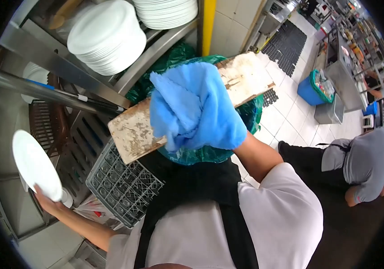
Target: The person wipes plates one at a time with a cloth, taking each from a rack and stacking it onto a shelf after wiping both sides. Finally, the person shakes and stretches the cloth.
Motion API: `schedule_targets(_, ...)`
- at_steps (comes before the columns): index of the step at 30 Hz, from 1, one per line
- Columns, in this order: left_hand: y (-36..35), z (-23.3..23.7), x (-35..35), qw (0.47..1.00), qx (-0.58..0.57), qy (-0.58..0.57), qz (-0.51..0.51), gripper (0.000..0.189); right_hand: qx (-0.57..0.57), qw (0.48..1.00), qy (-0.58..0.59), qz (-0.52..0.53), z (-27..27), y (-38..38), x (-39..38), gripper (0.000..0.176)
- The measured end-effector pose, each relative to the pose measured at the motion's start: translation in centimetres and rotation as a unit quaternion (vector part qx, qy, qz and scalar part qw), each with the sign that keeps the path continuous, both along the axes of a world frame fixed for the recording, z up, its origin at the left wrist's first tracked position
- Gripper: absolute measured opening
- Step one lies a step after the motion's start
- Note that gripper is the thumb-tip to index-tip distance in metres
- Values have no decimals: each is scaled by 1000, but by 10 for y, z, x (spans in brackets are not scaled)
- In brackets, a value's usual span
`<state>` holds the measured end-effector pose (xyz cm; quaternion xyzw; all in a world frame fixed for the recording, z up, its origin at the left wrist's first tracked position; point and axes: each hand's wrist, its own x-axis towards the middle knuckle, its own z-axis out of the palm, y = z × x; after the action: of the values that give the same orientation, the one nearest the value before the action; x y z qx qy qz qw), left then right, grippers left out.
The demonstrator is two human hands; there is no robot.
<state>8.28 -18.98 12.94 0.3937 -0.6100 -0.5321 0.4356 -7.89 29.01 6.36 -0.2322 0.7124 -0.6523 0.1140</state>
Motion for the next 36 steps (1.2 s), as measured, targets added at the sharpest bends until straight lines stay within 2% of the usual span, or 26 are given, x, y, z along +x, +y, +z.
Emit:
schedule_targets(1,26,-15,9,997,44,46,-32,60,50,941,294,-161,10,-6,-2,35)
schedule_targets(2,72,-16,9,995,88,43,-23,56,93,771,554,-299,23,-8,-3,27)
schedule_targets(3,95,-33,14,991,116,44,-49,54,203,960,182,-58,50,2,1,25)
schedule_targets(4,118,-50,15,989,138,22,-55,50,174,964,195,-39,42,3,8,26)
schedule_targets(6,163,-84,13,968,168,65,-175,46,103,977,187,-27,25,-1,15,27)
schedule_targets(7,189,-90,10,957,154,48,-241,45,72,982,173,-20,21,-1,18,27)
schedule_targets(8,204,-104,-6,916,289,125,-247,48,43,987,157,-12,17,-2,21,27)
schedule_targets(10,234,-118,-13,900,308,77,-297,50,24,990,141,9,11,2,26,28)
schedule_targets(12,258,-117,-12,819,407,155,-373,53,37,989,139,29,5,15,26,29)
schedule_targets(13,267,-119,-13,821,409,160,-366,53,49,988,144,39,3,24,24,29)
schedule_targets(15,284,-121,-12,791,425,214,-385,58,66,987,142,43,0,39,20,30)
schedule_targets(18,310,-113,-26,769,441,241,-396,61,102,989,105,-33,-12,45,17,31)
schedule_targets(22,335,-116,-40,731,409,260,-480,65,149,981,32,-123,-25,38,13,33)
schedule_targets(24,347,-111,-48,723,399,249,-506,65,108,979,148,-92,-47,35,15,32)
schedule_targets(26,355,-107,-59,716,410,217,-522,64,269,897,351,10,-62,28,25,51)
schedule_targets(27,357,-101,-64,692,420,227,-542,64,186,960,202,49,-56,23,33,58)
schedule_targets(28,356,-99,-67,703,422,206,-534,64,186,960,202,50,-65,25,44,58)
schedule_targets(30,350,-91,-68,723,424,200,-508,63,91,936,336,59,-90,24,57,55)
schedule_targets(31,348,-89,-67,726,422,202,-504,63,88,935,337,64,-86,27,56,55)
schedule_targets(33,345,-87,-67,707,413,276,-503,61,127,978,160,50,-73,47,46,58)
schedule_targets(34,342,-91,-63,703,401,281,-515,61,127,977,164,56,-69,58,24,58)
schedule_targets(36,348,-99,-56,728,390,252,-504,61,173,904,368,131,-66,74,-16,55)
